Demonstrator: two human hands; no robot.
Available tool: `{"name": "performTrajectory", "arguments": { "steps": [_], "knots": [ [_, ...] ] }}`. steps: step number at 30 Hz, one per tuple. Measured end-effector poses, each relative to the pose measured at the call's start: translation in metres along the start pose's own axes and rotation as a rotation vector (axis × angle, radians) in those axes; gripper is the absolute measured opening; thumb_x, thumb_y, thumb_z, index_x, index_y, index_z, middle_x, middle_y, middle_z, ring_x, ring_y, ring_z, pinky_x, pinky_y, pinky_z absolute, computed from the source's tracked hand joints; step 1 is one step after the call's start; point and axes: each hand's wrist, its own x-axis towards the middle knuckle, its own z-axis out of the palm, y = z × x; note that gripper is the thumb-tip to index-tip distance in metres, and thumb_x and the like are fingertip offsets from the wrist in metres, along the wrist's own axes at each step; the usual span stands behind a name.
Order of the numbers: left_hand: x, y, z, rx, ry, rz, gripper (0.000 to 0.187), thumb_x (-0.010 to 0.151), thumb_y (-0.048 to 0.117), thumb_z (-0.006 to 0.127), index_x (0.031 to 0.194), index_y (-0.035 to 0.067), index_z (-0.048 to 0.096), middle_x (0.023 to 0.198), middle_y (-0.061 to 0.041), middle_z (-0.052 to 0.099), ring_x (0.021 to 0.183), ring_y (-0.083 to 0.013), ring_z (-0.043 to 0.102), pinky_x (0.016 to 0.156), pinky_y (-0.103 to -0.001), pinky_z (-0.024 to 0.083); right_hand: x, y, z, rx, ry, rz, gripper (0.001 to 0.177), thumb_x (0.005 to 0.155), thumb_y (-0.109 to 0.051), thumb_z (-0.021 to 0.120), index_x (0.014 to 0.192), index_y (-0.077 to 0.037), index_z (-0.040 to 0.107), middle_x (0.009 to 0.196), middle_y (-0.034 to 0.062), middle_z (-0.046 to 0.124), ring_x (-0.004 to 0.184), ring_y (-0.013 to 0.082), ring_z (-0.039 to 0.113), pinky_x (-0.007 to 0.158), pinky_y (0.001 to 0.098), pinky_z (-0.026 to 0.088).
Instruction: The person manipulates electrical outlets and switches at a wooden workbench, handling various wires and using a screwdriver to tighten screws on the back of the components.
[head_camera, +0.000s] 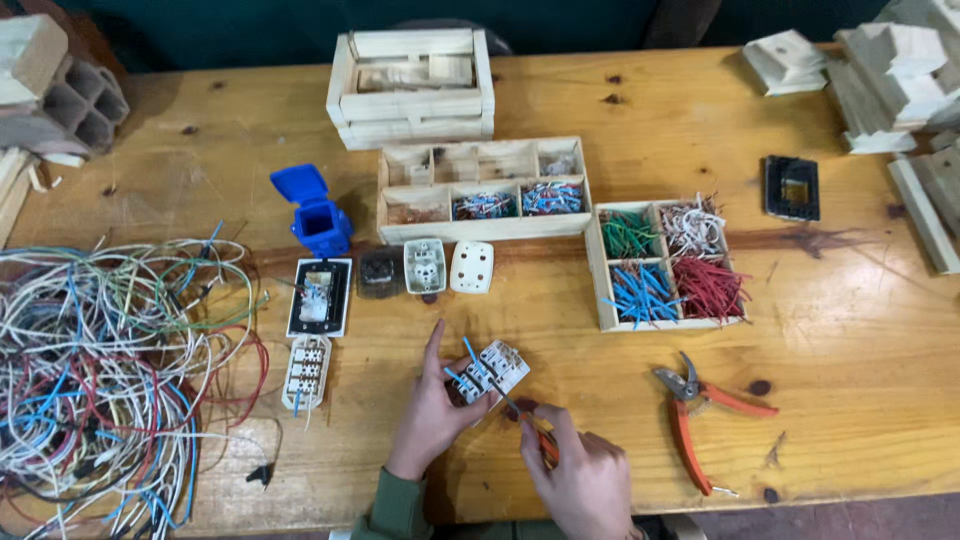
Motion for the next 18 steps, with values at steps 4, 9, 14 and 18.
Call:
{"name": "performTrajectory", "arguments": {
  "steps": [4,9,14,18],
  "knots": [
    [-0.001,0.004,0.001,-0.065,-0.016,-0.091,0.121,0.071,0.023,0.089,0.165,0.027,0.012,0.123,-0.018,0.074,0.100,-0.0181,0.079,0.094,-0.029,0.059,-0.002,0.001,0.001,0.013,0.008,0.008,0.019,0.089,-0.038,0.070,0.103,-0.026,0.067,0.047,0.0013,0.061,0.039,0.0231,0.060,0.039,0.0399,0.046],
    [0.000,0.013,0.000,0.026,-0.014,-0.117,0.121,0.070,0.026,0.088,0.164,0.027,0.013,0.127,-0.016,0.076,0.095,-0.0171,0.079,0.090,-0.030,0.057,0.001,-0.002,-0.001,0.019,0.009,-0.010,0.021,0.089,-0.036,0.070,0.108,-0.026,0.067,0.047,0.0001,0.059,0.039,0.0231,0.058,0.040,0.0394,0.045],
    [-0.003,0.017,-0.001,-0.064,-0.013,-0.118,0.120,0.072,0.024,0.086,0.165,0.025,0.011,0.121,-0.013,0.073,0.098,-0.0173,0.077,0.092,-0.029,0.060,0.006,-0.009,-0.005,0.068,0.006,0.004,0.020,0.090,-0.033,0.070,0.109,-0.026,0.069,0.049,-0.0007,0.060,0.041,0.0217,0.060,0.042,0.0387,0.046],
    [0.001,0.010,0.001,-0.218,-0.021,-0.132,0.118,0.074,0.014,0.086,0.165,0.025,0.012,0.116,-0.015,0.067,0.096,-0.0185,0.075,0.091,-0.029,0.062,0.006,-0.009,0.001,0.058,0.026,0.003,0.019,0.090,-0.032,0.071,0.107,-0.024,0.069,0.048,-0.0025,0.057,0.041,0.0203,0.058,0.042,0.0374,0.045]
  ]
}}
